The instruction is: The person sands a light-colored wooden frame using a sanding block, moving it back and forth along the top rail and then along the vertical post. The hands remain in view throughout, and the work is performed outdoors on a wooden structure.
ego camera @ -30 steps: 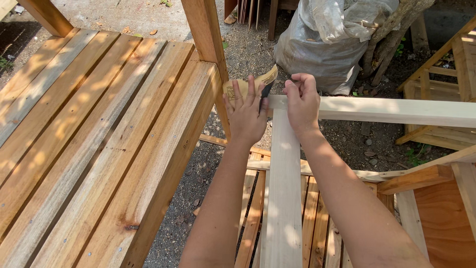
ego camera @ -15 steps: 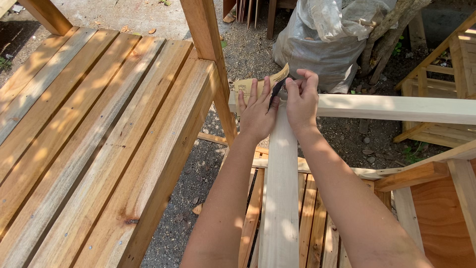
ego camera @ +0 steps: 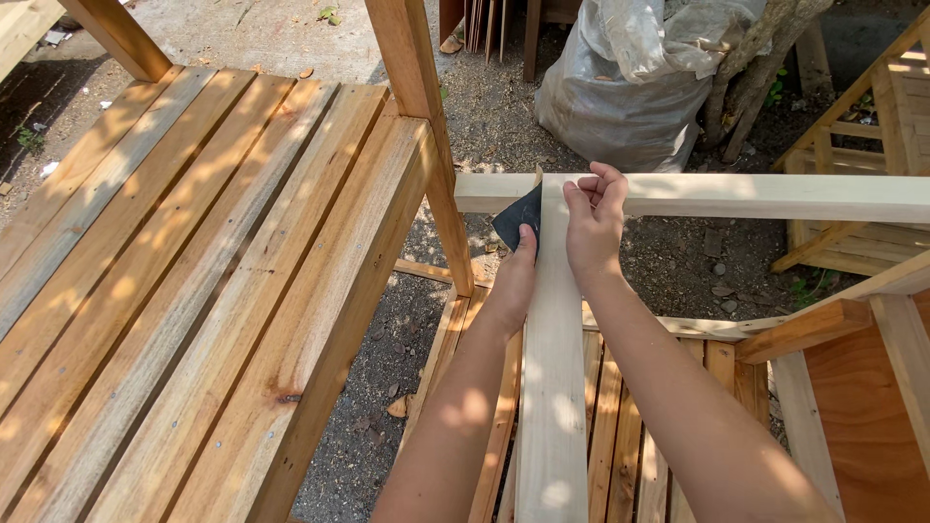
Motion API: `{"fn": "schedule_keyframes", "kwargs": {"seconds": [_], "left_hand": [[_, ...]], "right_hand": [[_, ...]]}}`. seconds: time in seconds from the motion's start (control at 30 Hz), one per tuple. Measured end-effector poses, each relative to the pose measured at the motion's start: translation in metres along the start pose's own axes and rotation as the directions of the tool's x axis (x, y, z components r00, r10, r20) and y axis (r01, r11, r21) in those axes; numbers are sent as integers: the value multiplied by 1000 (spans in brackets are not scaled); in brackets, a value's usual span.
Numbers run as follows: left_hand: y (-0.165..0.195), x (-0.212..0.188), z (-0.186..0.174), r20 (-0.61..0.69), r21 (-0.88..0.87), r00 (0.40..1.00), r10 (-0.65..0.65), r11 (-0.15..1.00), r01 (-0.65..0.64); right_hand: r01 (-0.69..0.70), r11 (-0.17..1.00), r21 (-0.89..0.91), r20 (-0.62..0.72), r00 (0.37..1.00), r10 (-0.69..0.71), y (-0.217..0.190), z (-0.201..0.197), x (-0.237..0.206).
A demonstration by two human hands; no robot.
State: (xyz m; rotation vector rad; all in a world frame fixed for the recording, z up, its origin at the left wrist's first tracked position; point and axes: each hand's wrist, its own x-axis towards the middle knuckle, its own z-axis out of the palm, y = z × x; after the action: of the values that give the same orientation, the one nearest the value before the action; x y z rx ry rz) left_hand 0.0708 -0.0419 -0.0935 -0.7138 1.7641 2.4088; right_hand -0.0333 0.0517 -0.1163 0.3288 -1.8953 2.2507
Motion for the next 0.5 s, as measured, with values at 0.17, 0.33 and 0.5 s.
{"fn": "schedule_keyframes", "kwargs": {"seconds": [0.17,0.33,0.5], "left_hand": [[-4,-27,2,-2,-62,996,-90,994,90],[-33,-43,-7,10,7,1000,4,1000,-4],[0,29,4,-20,78,995,93,993,-91]], "right_hand": [[-232,960,-157,-25,973,231,-17,-12,-35],[-509,798,-322,16,840,542,-53,-8,-61],[-572,680,-459,-18,771,637,-73,3,-41]]}}
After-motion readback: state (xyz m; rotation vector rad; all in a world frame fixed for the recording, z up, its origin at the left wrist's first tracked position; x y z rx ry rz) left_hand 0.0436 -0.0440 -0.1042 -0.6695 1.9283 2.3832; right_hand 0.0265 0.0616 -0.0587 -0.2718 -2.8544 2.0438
